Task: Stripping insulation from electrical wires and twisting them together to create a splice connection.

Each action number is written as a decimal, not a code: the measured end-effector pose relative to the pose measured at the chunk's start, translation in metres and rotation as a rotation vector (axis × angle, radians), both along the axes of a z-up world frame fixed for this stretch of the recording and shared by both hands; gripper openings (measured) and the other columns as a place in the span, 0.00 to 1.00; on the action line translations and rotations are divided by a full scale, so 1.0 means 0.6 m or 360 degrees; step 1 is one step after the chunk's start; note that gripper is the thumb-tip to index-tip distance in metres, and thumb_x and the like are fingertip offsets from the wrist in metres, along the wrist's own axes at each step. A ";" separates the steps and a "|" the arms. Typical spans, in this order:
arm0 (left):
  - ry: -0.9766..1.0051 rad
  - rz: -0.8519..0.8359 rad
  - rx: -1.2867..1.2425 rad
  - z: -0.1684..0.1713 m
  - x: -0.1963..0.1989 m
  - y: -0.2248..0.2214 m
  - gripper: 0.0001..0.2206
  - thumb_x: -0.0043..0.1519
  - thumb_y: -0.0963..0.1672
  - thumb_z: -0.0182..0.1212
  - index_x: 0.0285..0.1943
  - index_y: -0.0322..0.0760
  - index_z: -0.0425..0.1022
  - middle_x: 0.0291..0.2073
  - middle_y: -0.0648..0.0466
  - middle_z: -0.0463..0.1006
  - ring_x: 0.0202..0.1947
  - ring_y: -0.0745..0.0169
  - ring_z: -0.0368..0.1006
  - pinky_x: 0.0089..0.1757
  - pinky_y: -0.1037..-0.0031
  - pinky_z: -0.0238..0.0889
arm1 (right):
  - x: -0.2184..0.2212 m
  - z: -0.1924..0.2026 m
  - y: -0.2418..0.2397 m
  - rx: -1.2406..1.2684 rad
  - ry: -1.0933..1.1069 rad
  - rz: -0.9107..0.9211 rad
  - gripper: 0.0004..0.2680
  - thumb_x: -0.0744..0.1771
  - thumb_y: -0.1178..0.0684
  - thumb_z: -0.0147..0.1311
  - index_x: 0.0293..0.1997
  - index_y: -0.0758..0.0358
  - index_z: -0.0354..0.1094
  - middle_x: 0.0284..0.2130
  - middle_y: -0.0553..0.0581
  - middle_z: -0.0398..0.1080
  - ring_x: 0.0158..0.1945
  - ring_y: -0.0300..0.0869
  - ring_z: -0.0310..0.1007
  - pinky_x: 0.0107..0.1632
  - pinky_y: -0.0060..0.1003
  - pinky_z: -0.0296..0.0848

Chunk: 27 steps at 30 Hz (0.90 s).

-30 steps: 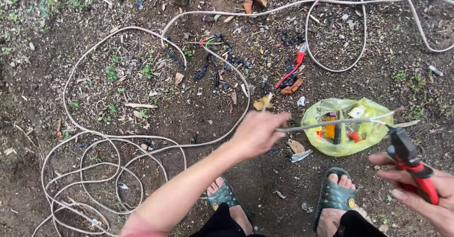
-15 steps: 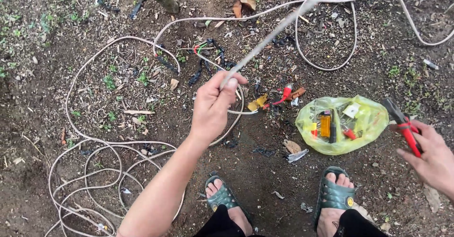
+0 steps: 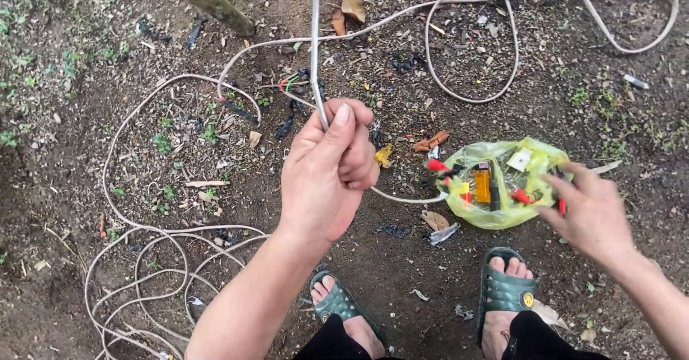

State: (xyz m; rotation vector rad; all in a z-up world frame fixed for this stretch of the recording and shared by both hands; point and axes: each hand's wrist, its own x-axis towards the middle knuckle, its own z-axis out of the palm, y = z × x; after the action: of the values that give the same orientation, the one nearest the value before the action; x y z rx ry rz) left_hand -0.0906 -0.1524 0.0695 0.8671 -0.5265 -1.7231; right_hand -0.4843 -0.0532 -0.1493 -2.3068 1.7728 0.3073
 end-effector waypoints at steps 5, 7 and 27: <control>0.0251 0.0123 0.0298 -0.007 -0.029 -0.016 0.10 0.75 0.43 0.42 0.47 0.35 0.71 0.18 0.61 0.54 0.17 0.71 0.44 0.22 0.77 0.40 | 0.155 0.096 -0.013 0.0549 -0.1029 0.0005 0.20 0.65 0.41 0.55 0.64 0.45 0.65 0.62 0.52 0.64 0.51 0.43 0.75 0.56 0.47 0.79; 0.0273 0.0210 0.0462 -0.006 -0.028 -0.025 0.11 0.75 0.43 0.40 0.48 0.34 0.71 0.17 0.61 0.57 0.17 0.71 0.47 0.22 0.77 0.42 | 0.172 0.077 -0.002 0.0339 -0.1246 0.0180 0.15 0.67 0.43 0.52 0.59 0.49 0.70 0.52 0.52 0.73 0.45 0.42 0.79 0.51 0.40 0.83; -0.0493 -0.0172 0.0326 -0.134 0.029 0.121 0.08 0.67 0.40 0.59 0.49 0.26 0.80 0.39 0.39 0.82 0.37 0.56 0.79 0.38 0.67 0.79 | 0.326 0.148 -0.020 0.1404 -0.2086 -0.0374 0.11 0.67 0.55 0.57 0.52 0.65 0.80 0.52 0.66 0.80 0.55 0.54 0.79 0.58 0.54 0.73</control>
State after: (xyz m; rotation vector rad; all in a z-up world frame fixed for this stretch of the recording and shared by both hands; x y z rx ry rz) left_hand -0.0734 -0.0799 -0.0108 1.2849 -0.6180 -1.7717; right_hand -0.2885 -0.0651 -0.0603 -1.0971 0.8702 -0.3521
